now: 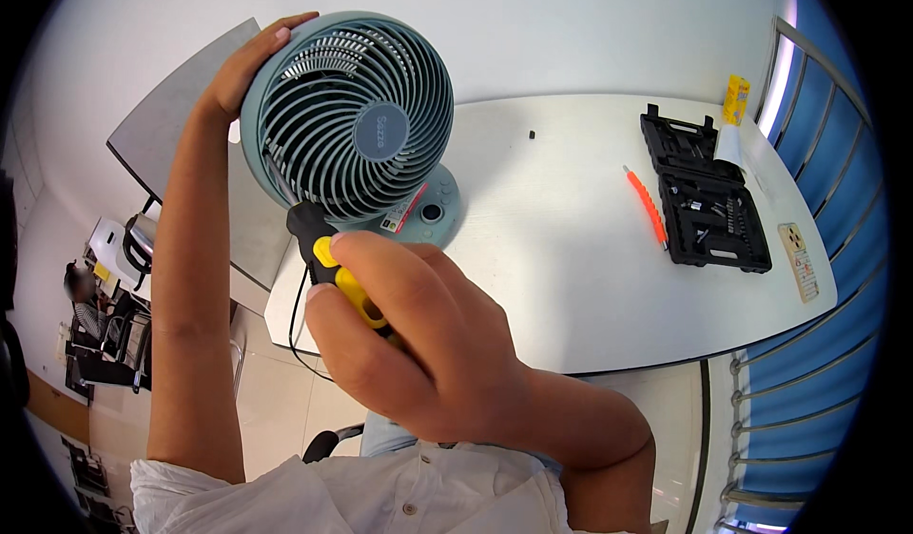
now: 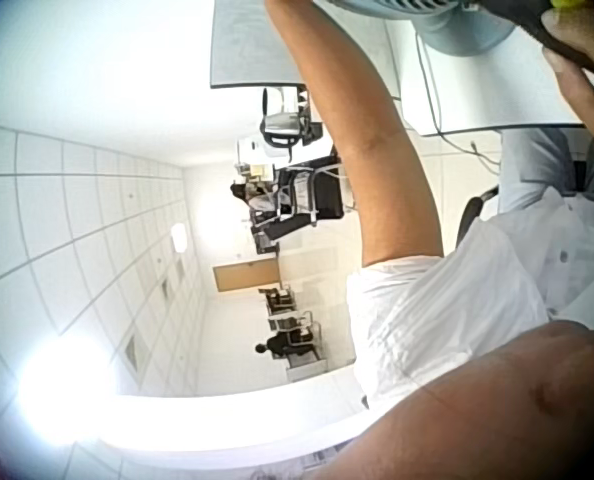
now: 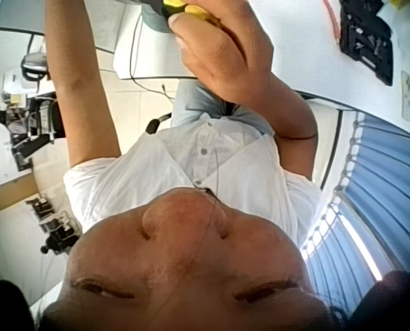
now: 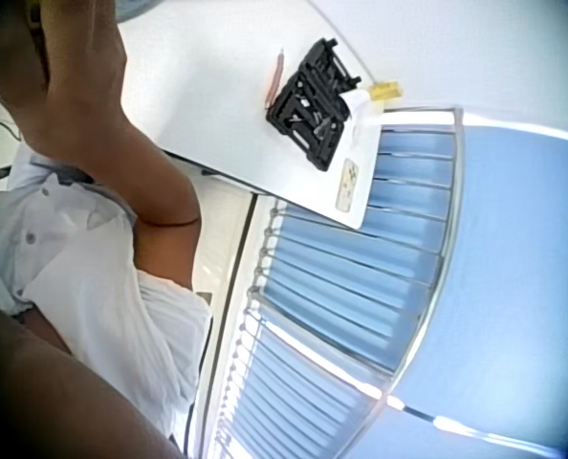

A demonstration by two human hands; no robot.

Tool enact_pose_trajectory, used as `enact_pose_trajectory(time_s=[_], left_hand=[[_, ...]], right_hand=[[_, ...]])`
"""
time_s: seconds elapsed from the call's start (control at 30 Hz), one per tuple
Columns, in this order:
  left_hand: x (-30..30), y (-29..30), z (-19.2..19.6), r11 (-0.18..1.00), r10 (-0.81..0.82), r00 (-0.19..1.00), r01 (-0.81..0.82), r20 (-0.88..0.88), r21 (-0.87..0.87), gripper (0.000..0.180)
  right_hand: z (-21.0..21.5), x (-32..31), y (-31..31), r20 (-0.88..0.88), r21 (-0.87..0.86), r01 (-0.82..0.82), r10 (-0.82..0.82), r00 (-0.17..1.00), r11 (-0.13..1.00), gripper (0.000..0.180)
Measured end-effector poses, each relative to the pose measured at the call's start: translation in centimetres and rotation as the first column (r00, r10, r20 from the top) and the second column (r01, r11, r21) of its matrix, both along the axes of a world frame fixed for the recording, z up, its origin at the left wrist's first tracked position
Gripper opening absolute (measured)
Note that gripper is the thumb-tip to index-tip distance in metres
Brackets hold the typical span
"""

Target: The person uses a screwdriver to tighten screws on the back and front grilles of a teal desk fan. They then rotate the fan head, press the control buttons on the base, and insert a small black component into a slot on the base.

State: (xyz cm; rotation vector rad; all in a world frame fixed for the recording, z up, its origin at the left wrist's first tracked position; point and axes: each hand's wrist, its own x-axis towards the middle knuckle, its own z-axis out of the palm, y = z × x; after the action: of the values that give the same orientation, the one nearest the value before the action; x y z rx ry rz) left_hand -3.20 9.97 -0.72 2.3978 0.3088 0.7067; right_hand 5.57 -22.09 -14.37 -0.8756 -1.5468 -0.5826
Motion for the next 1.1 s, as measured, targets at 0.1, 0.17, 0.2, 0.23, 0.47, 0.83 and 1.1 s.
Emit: enact_pose_trajectory(time_s=[0.1, 0.17, 0.2, 0.23, 0.47, 0.83, 1.1], left_hand=[[0.1, 0.0, 0.0, 1.0, 0.015, 1.0, -0.016, 0.008, 0.022, 0.061], [0.0, 0.0, 0.0, 0.999, 0.021, 1.0, -0.021, 0.014, 0.044, 0.061], [0.0, 0.0, 0.0, 0.999, 0.024, 1.0, -0.024, 0.015, 0.046, 0.061], [0.0, -0.1, -0.1, 0.999, 0.026, 1.0, -0.027, 0.014, 0.047, 0.061], [-0.1, -0.3, 0.0, 1.0, 0.009, 1.0, -0.009, 0.013, 0.007, 0.06], [0.0, -0.6, 0.2, 0.999, 0.032, 0.999, -0.032, -0.027, 0.012, 0.058], [0.0, 0.0, -0.2, 0.996, 0.085, 0.996, -0.086, 0.014, 0.017, 0.058]], right_hand=[[0.1, -0.2, 1.2, -0.021, 0.089, 0.014, -0.013, 1.0, 0.996, 0.035], [0.3, -0.4, 1.6, -0.029, 0.138, 0.031, -0.027, 0.999, 0.99, 0.035], [0.4, -0.4, 1.7, -0.028, 0.144, 0.039, -0.035, 0.999, 0.989, 0.035], [0.4, -0.4, 1.6, -0.025, 0.124, 0.046, -0.043, 0.999, 0.991, 0.035], [1.2, -0.1, 0.2, 0.007, -0.082, 0.133, -0.133, 0.991, 0.988, 0.04], [1.7, 0.4, -0.8, 0.075, -0.191, 0.158, -0.147, 0.986, 0.969, 0.047], [2.5, 0.4, -1.1, -0.025, -0.236, 0.106, -0.115, 0.993, 0.966, 0.054]])
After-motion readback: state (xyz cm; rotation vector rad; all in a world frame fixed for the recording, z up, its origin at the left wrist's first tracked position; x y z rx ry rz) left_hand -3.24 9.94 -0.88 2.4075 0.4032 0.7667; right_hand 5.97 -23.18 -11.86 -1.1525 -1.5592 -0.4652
